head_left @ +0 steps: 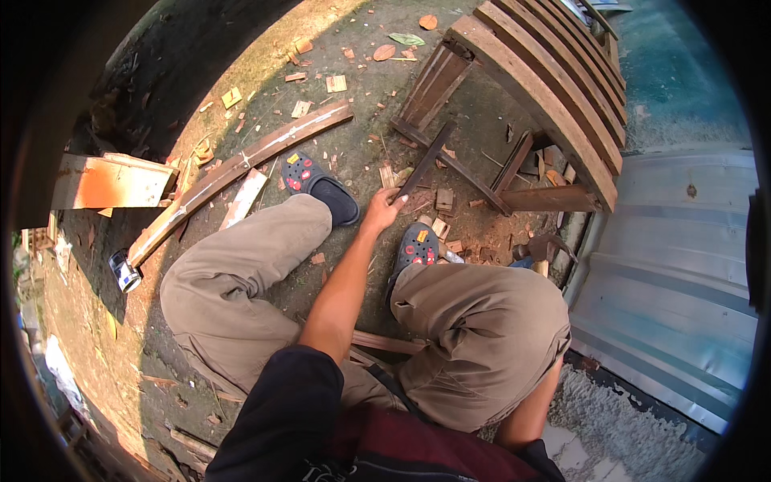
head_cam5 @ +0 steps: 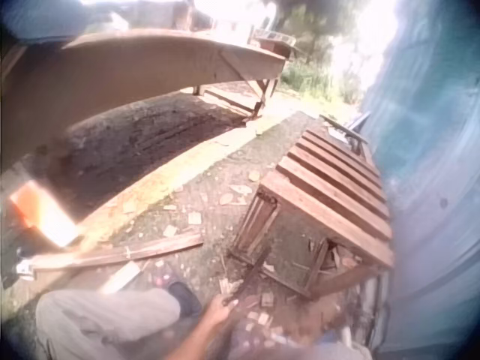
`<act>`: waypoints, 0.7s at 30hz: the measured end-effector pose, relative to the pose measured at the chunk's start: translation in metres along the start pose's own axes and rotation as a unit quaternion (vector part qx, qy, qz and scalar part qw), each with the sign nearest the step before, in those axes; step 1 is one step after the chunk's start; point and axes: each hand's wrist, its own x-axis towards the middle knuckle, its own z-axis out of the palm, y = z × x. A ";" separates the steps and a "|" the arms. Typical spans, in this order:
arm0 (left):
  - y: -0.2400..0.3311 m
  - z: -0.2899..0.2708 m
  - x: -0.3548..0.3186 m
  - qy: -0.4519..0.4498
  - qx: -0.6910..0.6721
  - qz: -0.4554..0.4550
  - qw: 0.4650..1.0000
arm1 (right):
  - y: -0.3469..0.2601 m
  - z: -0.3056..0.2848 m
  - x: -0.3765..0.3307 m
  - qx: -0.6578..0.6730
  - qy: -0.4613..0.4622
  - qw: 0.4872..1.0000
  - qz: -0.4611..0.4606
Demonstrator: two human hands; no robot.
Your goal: The person sits on the ground and uses a hammer to drive nails into a wooden frame, securing a wooden plank to the structure. The person repeatedly positions the plank and hammers nails to attach it.
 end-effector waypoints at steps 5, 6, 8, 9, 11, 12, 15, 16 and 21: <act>-0.041 -0.006 0.000 -0.051 -0.096 -0.064 0.992 | -0.003 0.029 0.028 -0.165 0.036 0.985 -0.031; -0.045 0.002 0.007 -0.049 -0.105 -0.061 0.991 | 0.001 0.023 0.037 -0.160 0.034 0.986 -0.023; -0.050 0.004 0.006 -0.037 -0.115 -0.065 0.991 | 0.003 0.024 0.046 -0.145 0.021 0.989 -0.002; -0.052 0.011 -0.002 -0.003 -0.101 -0.066 0.993 | 0.007 0.028 0.043 -0.110 0.022 0.994 -0.014; -0.047 0.017 0.001 0.001 -0.065 -0.057 0.996 | 0.004 0.037 0.052 -0.110 0.017 0.993 0.024; -0.043 0.017 -0.004 0.005 -0.047 -0.055 0.997 | 0.004 0.042 0.056 -0.111 0.012 0.993 0.044; -0.029 0.002 -0.009 0.029 0.003 -0.056 0.998 | 0.013 0.063 0.070 -0.121 0.004 0.992 0.046; -0.025 -0.004 -0.011 0.037 0.025 -0.053 0.998 | 0.012 0.070 0.073 -0.128 -0.011 0.990 0.050; 0.007 -0.029 0.001 0.025 0.046 -0.002 0.999 | 0.020 0.104 0.088 -0.057 -0.045 0.993 0.095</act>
